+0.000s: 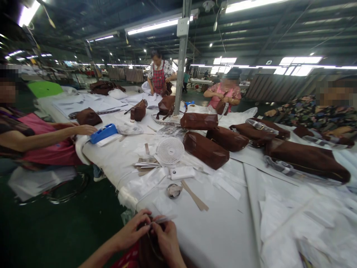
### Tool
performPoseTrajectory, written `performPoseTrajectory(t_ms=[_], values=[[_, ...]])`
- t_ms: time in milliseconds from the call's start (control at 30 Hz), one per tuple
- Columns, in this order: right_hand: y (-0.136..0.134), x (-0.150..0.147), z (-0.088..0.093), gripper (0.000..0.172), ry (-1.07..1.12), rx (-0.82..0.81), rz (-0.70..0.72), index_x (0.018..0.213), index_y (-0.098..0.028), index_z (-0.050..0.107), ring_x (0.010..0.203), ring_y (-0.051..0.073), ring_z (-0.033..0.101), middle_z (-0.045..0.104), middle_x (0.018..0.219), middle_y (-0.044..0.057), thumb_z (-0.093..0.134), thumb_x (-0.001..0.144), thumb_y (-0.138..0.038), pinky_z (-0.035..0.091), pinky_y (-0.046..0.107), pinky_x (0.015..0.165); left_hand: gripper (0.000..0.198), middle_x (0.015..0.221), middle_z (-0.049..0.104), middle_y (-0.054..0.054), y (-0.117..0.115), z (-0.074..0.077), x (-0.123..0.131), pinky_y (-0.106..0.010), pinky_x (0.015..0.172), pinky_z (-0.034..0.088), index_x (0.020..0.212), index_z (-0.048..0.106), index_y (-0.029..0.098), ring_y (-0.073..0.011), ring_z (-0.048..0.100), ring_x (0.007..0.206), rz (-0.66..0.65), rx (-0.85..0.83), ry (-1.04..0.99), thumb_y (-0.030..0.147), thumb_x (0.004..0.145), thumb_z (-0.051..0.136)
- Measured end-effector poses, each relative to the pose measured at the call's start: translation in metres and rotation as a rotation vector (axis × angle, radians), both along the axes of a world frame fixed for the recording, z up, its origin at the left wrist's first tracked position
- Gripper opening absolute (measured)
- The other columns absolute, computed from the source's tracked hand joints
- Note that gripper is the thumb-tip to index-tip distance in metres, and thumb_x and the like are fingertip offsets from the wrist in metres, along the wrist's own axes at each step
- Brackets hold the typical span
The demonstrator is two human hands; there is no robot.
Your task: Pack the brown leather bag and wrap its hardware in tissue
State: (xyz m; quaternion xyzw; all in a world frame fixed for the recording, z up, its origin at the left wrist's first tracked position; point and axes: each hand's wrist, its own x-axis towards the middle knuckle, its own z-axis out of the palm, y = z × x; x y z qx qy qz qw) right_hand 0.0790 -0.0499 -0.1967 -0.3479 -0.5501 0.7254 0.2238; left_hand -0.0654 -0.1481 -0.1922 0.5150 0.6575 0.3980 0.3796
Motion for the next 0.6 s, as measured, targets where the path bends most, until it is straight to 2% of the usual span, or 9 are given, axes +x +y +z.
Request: performPoseTrajectory(t_ms=[133,267,333,433,500,600], values=[[-0.002,0.002,-0.006,0.027,0.040,-0.080,-0.009,0.077,-0.015,0.064,0.054,0.013,0.052,0.061,0.056,-0.002,0.075,0.066,-0.038,0.039,0.024,0.056,0.011,0.101,0.053,-0.005,0.001,0.004,0.004,-0.031,0.092,0.042,0.082,0.055,0.020,-0.0176,0.054,0.099,-0.010,0.040,-0.068,0.027,0.087,0.048],[-0.004,0.006,-0.008,0.033,0.086,-0.144,-0.041,0.080,-0.016,0.064,0.053,0.012,0.051,0.060,0.056,-0.002,0.077,0.067,-0.043,0.038,0.023,0.055,0.013,0.101,0.054,-0.006,0.000,0.000,0.016,-0.031,0.090,0.043,0.078,0.054,0.019,-0.0186,0.055,0.097,0.092,0.057,-0.060,0.030,0.086,0.050],[0.000,0.010,-0.005,0.033,0.111,-0.191,-0.105,0.079,-0.016,0.064,0.053,0.011,0.050,0.060,0.058,-0.003,0.077,0.069,-0.045,0.038,0.022,0.054,0.017,0.106,0.055,-0.007,-0.001,-0.004,0.020,-0.033,0.092,0.043,0.077,0.055,0.020,-0.0202,0.056,0.099,0.149,0.043,-0.034,0.033,0.085,0.051],[0.018,0.027,0.006,0.040,0.127,-0.212,-0.290,0.087,-0.017,0.065,0.055,0.011,0.053,0.063,0.066,-0.001,0.080,0.064,-0.047,0.042,0.023,0.055,0.024,0.113,0.056,-0.009,-0.006,-0.012,0.020,-0.037,0.096,0.042,0.076,0.058,0.020,-0.0231,0.056,0.106,0.211,0.009,0.016,0.040,0.086,0.050],[0.036,0.053,0.016,0.048,0.078,-0.109,-0.399,0.095,-0.018,0.066,0.057,0.013,0.055,0.065,0.070,0.000,0.080,0.062,-0.049,0.044,0.024,0.056,0.029,0.117,0.057,-0.009,-0.011,-0.019,0.020,-0.039,0.098,0.043,0.076,0.062,0.021,-0.0249,0.056,0.110,0.222,-0.008,0.055,0.046,0.085,0.049],[0.061,0.120,0.033,0.048,-0.175,0.214,-0.589,0.085,-0.015,0.069,0.052,0.014,0.052,0.062,0.062,0.002,0.070,0.067,-0.061,0.042,0.025,0.050,0.037,0.116,0.061,-0.007,-0.016,-0.030,0.022,-0.041,0.096,0.047,0.074,0.066,0.024,-0.0270,0.059,0.109,0.222,0.003,0.130,0.056,0.082,0.049]])
